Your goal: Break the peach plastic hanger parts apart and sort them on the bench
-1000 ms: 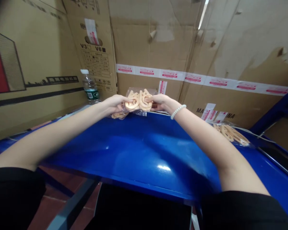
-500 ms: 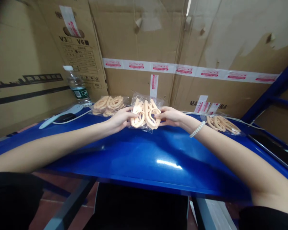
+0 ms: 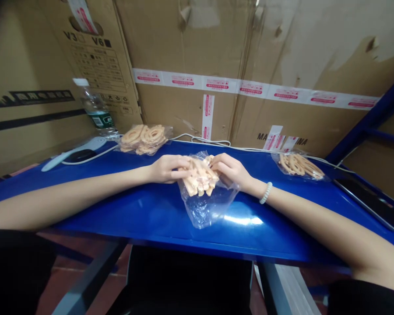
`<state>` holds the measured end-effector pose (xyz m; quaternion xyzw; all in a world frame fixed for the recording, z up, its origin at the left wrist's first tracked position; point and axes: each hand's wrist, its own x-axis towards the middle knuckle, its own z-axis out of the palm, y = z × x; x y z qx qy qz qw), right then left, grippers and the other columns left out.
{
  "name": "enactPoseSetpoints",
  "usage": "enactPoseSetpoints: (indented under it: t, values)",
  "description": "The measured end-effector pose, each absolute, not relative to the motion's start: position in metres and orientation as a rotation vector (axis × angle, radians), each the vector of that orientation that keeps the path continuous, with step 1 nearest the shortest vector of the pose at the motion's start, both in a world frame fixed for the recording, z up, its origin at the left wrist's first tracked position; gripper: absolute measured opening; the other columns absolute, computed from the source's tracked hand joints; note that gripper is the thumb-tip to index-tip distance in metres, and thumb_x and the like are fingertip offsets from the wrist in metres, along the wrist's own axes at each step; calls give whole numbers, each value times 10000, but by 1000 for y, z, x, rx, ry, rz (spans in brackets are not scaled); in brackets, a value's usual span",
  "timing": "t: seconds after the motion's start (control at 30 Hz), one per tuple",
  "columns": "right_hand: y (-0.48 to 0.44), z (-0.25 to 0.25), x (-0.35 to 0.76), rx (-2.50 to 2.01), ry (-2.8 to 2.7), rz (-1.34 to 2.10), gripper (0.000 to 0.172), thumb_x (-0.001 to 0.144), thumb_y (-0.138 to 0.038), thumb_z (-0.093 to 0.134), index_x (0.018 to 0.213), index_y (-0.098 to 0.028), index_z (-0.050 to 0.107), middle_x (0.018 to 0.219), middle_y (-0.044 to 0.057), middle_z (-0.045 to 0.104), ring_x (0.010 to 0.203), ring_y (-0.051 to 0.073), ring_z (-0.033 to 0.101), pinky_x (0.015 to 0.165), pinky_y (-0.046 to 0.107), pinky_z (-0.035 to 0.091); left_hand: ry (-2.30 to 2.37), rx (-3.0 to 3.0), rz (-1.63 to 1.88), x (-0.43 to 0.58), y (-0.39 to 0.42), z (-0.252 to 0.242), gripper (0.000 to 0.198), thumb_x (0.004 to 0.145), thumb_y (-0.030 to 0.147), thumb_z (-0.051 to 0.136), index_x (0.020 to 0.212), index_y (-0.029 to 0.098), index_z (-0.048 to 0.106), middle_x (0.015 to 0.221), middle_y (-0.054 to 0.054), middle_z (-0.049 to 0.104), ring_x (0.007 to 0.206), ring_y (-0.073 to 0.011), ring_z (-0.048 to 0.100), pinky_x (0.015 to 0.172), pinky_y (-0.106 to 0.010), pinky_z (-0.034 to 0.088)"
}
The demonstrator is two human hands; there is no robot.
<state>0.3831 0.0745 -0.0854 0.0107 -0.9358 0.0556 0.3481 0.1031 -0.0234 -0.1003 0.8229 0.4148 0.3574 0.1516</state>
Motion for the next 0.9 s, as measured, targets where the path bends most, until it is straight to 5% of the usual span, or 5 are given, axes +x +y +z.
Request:
enactPoseSetpoints:
  t: [0.2, 0.47, 0.7, 0.9]
  values:
    - [88, -88, 385, 218, -2636, -159, 249, 1057, -257, 444, 971, -250, 678, 1046, 91, 720, 1084, 247, 669, 941, 471, 583, 1215, 2388, 977, 104, -30, -89, 152, 654, 342, 860, 745, 336, 739, 957, -36, 791, 1020, -243, 737, 1040, -403, 545]
    - [97, -78, 382, 222, -2837, 2, 209, 1017, -231, 512, 1006, -300, 709, 1182, 76, 723, 1163, 236, 650, 1035, 506, 528, 1127, 2193, 954, 107, -48, -71, 250, 632, 208, 888, 826, 296, 758, 908, -91, 757, 1006, -270, 740, 1017, -403, 563]
    - [99, -53, 389, 146, -2946, -157, 357, 1038, -199, 443, 1275, -354, 660, 1352, 25, 674, 1282, 235, 586, 1096, 481, 486, 950, 2641, 763, 113, -76, -71, 312, 883, 230, 667, 1137, 392, 750, 983, -70, 760, 933, -227, 735, 939, -368, 582]
    - [72, -13, 414, -253, -2435, -195, 323, 1022, -281, 523, 1320, -298, 648, 1376, 91, 631, 1225, 291, 626, 1033, 517, 535, 997, 2892, 770, 133, -107, -70, 351, 958, 175, 558, 1187, 381, 724, 999, -62, 772, 919, -217, 735, 832, -331, 604]
